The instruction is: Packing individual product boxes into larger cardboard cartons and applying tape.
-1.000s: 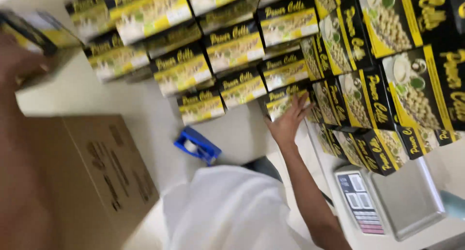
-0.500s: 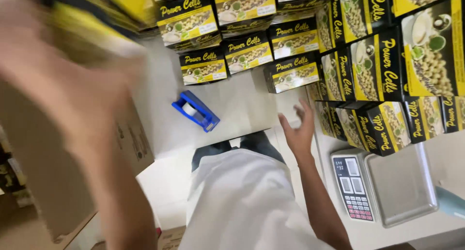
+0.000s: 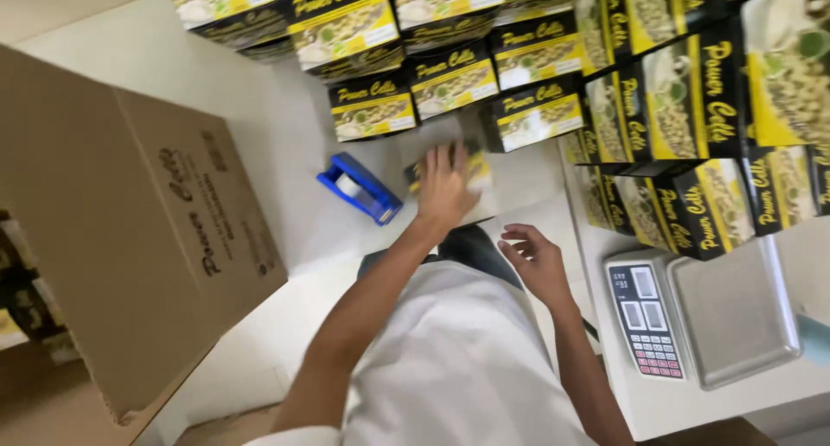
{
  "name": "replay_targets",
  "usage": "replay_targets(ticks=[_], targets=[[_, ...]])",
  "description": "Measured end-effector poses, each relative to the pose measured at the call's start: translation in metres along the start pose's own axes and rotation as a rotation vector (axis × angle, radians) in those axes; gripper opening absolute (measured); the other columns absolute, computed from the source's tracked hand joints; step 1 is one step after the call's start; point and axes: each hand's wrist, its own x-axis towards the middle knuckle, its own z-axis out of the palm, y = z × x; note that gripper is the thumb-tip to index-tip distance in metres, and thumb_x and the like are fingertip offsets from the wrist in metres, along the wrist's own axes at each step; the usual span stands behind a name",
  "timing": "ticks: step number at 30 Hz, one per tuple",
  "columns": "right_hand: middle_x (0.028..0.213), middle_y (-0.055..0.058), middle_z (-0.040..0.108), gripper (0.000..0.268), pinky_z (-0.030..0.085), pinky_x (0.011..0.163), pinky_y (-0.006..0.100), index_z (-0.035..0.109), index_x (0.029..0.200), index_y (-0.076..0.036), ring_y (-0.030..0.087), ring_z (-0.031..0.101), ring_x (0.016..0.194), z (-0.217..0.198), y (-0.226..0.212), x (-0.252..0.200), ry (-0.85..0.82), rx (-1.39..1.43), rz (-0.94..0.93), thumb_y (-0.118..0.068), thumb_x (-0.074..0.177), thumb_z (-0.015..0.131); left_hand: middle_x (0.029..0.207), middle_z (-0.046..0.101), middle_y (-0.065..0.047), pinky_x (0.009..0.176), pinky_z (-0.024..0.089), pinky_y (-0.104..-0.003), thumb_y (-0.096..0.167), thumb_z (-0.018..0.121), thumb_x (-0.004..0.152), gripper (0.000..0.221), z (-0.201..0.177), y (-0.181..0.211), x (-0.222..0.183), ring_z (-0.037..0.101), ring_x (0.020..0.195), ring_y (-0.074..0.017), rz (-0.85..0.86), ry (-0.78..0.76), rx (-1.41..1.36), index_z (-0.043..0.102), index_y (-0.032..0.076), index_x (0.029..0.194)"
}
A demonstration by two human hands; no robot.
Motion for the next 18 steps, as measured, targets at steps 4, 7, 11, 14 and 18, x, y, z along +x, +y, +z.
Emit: replay_targets(ticks=[4, 7, 11, 14, 18], targets=[[0.103, 0.006, 0.078, 0.031, 0.053, 0.066, 0.027, 0.069, 0.118, -0.005, 0.012, 0.071, 0.078, 0.022, -0.023, 0.002, -0.042, -0.057, -0.007, -0.016, 0.09, 0.076, 0.131, 0.055, -0.025, 0.102, 0.044, -0.053, 0.024, 0.088, 0.066, 0.09, -0.007, -0.018, -0.019, 0.05, 0.122, -0.0441, 0.123, 0.367, -0.196, 0.048, -0.005, 0.142], [0.1, 0.007, 0.079, 0.025, 0.053, 0.066, 0.026, 0.073, 0.116, -0.005, 0.012, 0.07, 0.077, 0.061, -0.031, 0.012, -0.101, -0.032, -0.084, -0.017, 0.093, 0.075, 0.124, 0.062, -0.018, 0.102, 0.049, -0.048, 0.012, 0.08, 0.078, 0.057, -0.024, -0.056, -0.063, 0.058, 0.118, -0.0379, -0.002, 0.494, -0.34, 0.061, 0.002, 0.13], [0.099, 0.01, 0.077, 0.021, 0.057, 0.07, 0.025, 0.074, 0.112, -0.003, 0.011, 0.073, 0.081, 0.122, -0.049, 0.043, -0.188, 0.058, -0.325, -0.019, 0.1, 0.069, 0.105, 0.071, -0.009, 0.089, 0.058, -0.038, 0.01, 0.074, 0.083, 0.03, -0.026, -0.124, -0.116, 0.069, 0.1, -0.028, -0.427, 0.576, -0.412, 0.068, 0.008, 0.112], [0.089, 0.015, 0.076, 0.027, 0.052, 0.06, 0.034, 0.075, 0.116, -0.005, 0.022, 0.067, 0.063, 0.159, -0.091, 0.07, -0.25, -0.205, -0.269, -0.024, 0.097, 0.071, 0.098, 0.072, -0.013, 0.087, 0.054, -0.042, 0.029, 0.09, 0.064, 0.06, -0.034, -0.136, -0.131, 0.067, 0.1, -0.0325, -0.499, 0.195, -0.301, 0.066, 0.004, 0.114], [0.078, 0.017, 0.072, 0.032, 0.053, 0.061, 0.039, 0.075, 0.117, -0.01, 0.029, 0.068, 0.064, 0.191, -0.087, 0.101, -0.29, -0.37, -0.232, -0.03, 0.093, 0.073, 0.102, 0.07, -0.023, 0.082, 0.055, -0.047, 0.045, 0.094, 0.058, 0.086, -0.006, -0.144, -0.123, 0.068, 0.095, -0.0391, -0.409, 0.126, -0.127, 0.059, -0.003, 0.122]])
